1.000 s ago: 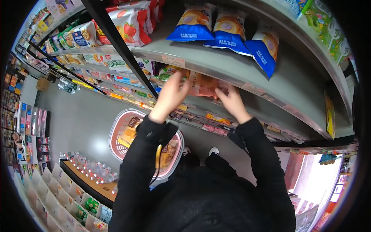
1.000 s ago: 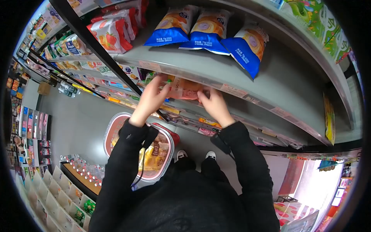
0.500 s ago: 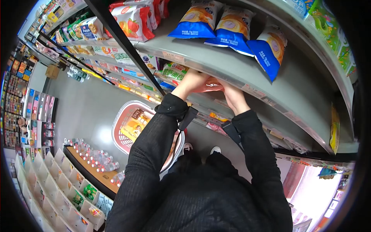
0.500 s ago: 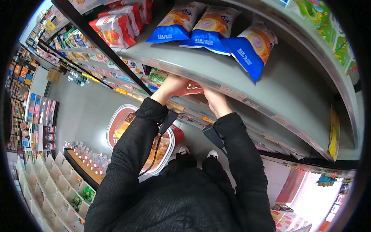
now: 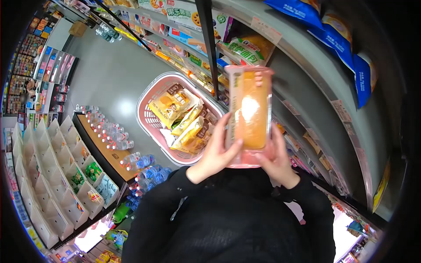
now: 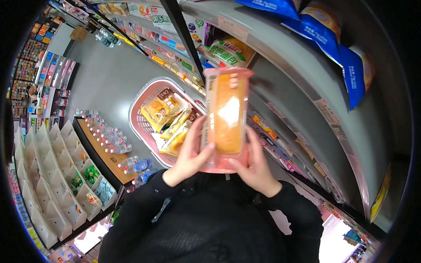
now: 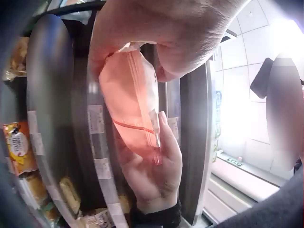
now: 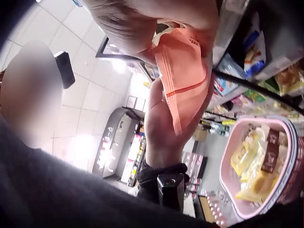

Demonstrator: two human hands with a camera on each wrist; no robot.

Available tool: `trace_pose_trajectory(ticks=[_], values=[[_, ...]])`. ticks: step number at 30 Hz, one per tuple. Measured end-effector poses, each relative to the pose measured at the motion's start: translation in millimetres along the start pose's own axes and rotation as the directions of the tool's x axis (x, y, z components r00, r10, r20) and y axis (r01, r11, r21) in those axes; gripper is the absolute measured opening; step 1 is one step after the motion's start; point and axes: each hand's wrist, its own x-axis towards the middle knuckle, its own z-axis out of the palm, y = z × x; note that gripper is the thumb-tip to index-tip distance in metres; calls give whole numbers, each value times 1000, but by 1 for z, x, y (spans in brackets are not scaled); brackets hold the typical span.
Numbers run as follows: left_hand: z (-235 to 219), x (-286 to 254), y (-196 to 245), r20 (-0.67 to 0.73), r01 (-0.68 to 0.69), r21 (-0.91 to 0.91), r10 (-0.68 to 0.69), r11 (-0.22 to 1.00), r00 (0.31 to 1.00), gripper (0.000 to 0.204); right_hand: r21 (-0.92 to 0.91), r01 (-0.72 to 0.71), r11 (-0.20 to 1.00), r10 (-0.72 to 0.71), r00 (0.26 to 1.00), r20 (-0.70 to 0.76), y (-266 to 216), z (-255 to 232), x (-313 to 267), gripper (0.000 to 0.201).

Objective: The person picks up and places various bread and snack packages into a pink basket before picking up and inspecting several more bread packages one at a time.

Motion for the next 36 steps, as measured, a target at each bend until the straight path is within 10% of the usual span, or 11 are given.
trace_pose_trajectory(ticks=[9,13,20,23,27,30,33,36], values=[[-131,-25,-58,-375,241,-72,-250,968,893,55,-48,68,997,-62,991,121,123,115,106,72],[-217,-7,-114,-311,267,244,-186,932,932,55,181,-28,983,10,995,101,165,167,158,75],[-301,47,-140,-143,421,325,-396,847,907,49,-47,-107,993,106,994,-31,207,210,205,84],[-317,65,-143,-123,539,334,-531,773,838,51,129,-104,986,98,994,57,227,219,215,86],[-323,81,-147,-151,548,490,-554,677,819,51,-187,-187,964,240,916,322,202,205,215,90],[-311,93,-141,-267,457,718,-400,524,877,50,-119,-220,968,250,836,488,167,170,201,74],[-260,110,-69,-56,246,884,-431,398,900,47,-163,-84,983,158,842,516,117,118,167,42],[-194,132,4,168,57,690,-237,721,957,40,-114,-75,991,106,948,299,45,55,125,33]])
